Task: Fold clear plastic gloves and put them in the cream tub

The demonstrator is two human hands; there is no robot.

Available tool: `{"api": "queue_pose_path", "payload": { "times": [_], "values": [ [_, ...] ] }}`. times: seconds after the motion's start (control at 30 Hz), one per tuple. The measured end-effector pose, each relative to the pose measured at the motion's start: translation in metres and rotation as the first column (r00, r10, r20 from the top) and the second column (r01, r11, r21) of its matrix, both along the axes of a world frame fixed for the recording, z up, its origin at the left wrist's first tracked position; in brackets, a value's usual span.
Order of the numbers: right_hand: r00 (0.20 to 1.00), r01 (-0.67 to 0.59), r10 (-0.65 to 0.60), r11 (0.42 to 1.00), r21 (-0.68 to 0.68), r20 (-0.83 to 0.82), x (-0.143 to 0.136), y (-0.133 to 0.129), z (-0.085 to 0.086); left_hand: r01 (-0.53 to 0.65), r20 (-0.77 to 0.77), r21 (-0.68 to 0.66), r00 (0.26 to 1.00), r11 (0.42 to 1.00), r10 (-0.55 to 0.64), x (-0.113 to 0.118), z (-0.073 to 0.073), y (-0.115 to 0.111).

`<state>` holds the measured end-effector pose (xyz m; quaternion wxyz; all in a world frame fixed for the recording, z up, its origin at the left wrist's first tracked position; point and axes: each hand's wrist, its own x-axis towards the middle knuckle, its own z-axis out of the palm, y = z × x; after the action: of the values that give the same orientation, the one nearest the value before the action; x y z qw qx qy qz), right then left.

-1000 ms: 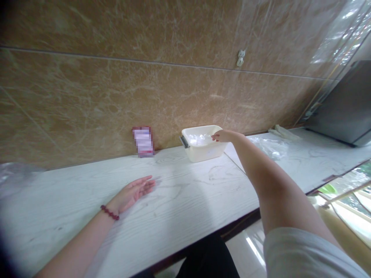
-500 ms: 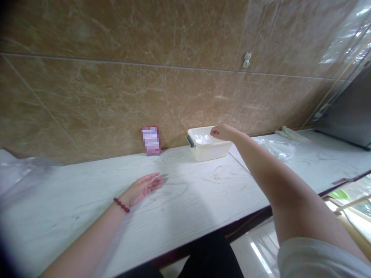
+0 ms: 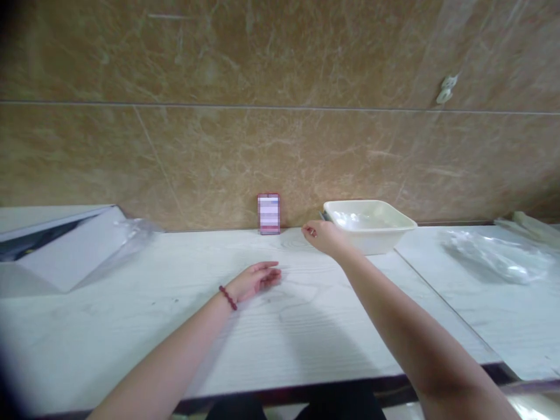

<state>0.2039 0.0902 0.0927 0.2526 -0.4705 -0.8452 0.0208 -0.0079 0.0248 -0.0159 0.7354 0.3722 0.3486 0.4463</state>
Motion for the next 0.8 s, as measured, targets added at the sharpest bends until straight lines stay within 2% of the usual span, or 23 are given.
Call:
{"api": "queue_pose_path", "payload": {
  "times": [0.17,0.27,0.37,0.43,0.5,0.67,0.8],
  "values": [
    [0.968,-0.09,0.038,0.976,-0.2,-0.249,-0.053,-0.009,-0.053,-0.033,0.001,-0.003,0.999,0.999,0.033,0.003,0.0,0.0],
    [0.922,-0.103,-0.031,0.941,-0.323,-0.386,-0.076,-0.018,-0.083,-0.023,0.016,0.026,1.0,0.999,0.023,0.003,-0.002,0.001],
    [0.822,-0.073,-0.121,0.947,-0.313,-0.556,-0.084,-0.025,-0.103,0.021,0.028,0.061,0.999,0.998,-0.023,0.003,-0.004,0.003],
    [0.764,-0.078,-0.147,0.945,-0.316,-0.629,-0.083,-0.026,-0.111,0.038,0.054,0.076,0.998,0.996,-0.043,0.002,-0.005,0.004],
    [0.74,-0.105,-0.143,0.94,-0.324,-0.657,-0.081,-0.024,-0.115,0.042,0.085,0.079,0.995,0.996,-0.048,0.001,-0.006,0.004],
    [0.728,-0.143,-0.115,0.939,-0.314,-0.676,-0.077,-0.015,-0.118,0.019,0.103,0.078,0.994,0.997,-0.027,0.003,-0.004,0.001],
    [0.732,-0.16,-0.11,0.931,-0.328,-0.672,-0.076,-0.01,-0.121,-0.041,0.042,0.092,0.998,0.995,0.037,0.005,0.001,-0.002]
  ]
}}
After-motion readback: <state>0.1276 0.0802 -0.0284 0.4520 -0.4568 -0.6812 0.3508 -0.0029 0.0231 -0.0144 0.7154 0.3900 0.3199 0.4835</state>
